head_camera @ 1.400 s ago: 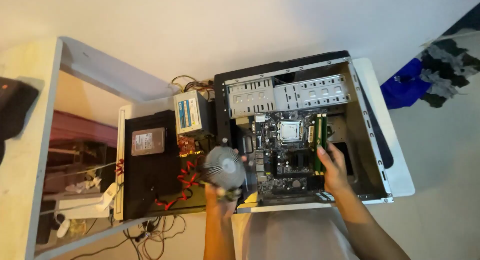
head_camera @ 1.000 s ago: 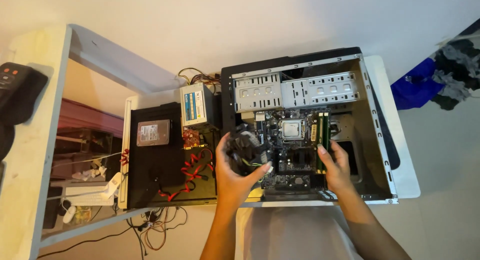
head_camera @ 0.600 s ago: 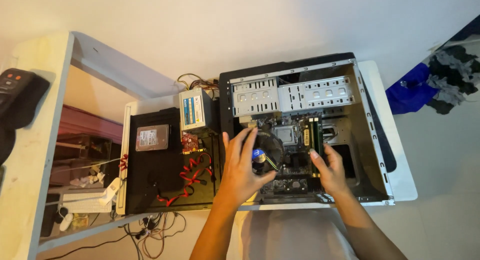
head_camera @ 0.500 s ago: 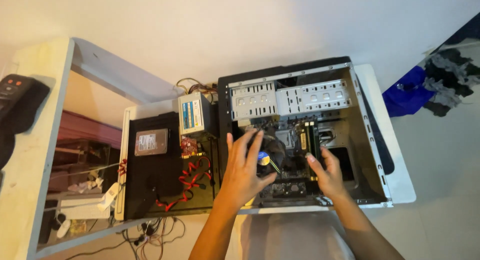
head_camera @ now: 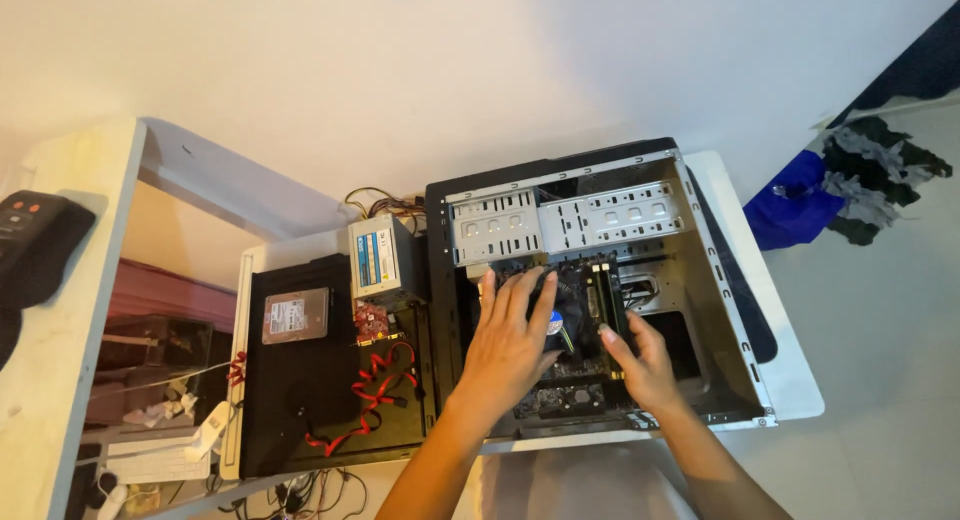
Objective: Inspecting and rotating a motherboard with RAM and a CPU cooler attached, likely as part of a computer assembly or repair process.
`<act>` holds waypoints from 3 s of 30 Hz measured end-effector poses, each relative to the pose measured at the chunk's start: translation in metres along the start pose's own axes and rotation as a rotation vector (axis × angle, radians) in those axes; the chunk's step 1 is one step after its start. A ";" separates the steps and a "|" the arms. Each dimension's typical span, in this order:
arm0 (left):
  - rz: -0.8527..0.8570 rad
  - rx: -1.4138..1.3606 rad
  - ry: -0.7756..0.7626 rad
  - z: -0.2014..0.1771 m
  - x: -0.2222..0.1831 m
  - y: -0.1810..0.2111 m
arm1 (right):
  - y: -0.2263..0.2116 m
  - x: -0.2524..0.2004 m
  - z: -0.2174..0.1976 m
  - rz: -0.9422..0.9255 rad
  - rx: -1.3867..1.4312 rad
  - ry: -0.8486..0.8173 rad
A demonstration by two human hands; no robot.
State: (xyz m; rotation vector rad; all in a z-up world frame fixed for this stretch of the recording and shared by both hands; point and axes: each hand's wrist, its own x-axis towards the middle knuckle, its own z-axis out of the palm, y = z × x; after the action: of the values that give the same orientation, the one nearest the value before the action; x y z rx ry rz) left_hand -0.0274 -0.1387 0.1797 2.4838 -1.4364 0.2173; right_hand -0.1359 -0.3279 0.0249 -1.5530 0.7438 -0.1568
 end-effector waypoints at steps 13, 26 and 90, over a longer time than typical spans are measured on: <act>0.054 -0.075 -0.033 0.012 0.001 -0.020 | 0.005 0.000 -0.001 0.042 -0.060 -0.021; -0.011 -0.224 -0.006 0.007 -0.004 -0.013 | -0.012 -0.006 0.002 -0.062 0.017 -0.052; -0.393 -1.608 0.382 -0.008 -0.079 0.040 | -0.061 -0.068 -0.054 -0.374 0.338 -0.357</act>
State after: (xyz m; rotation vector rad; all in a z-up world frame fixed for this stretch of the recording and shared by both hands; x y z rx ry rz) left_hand -0.1015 -0.0903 0.1728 1.1727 -0.4497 -0.3888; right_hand -0.1952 -0.3407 0.1124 -1.3309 0.1309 -0.2582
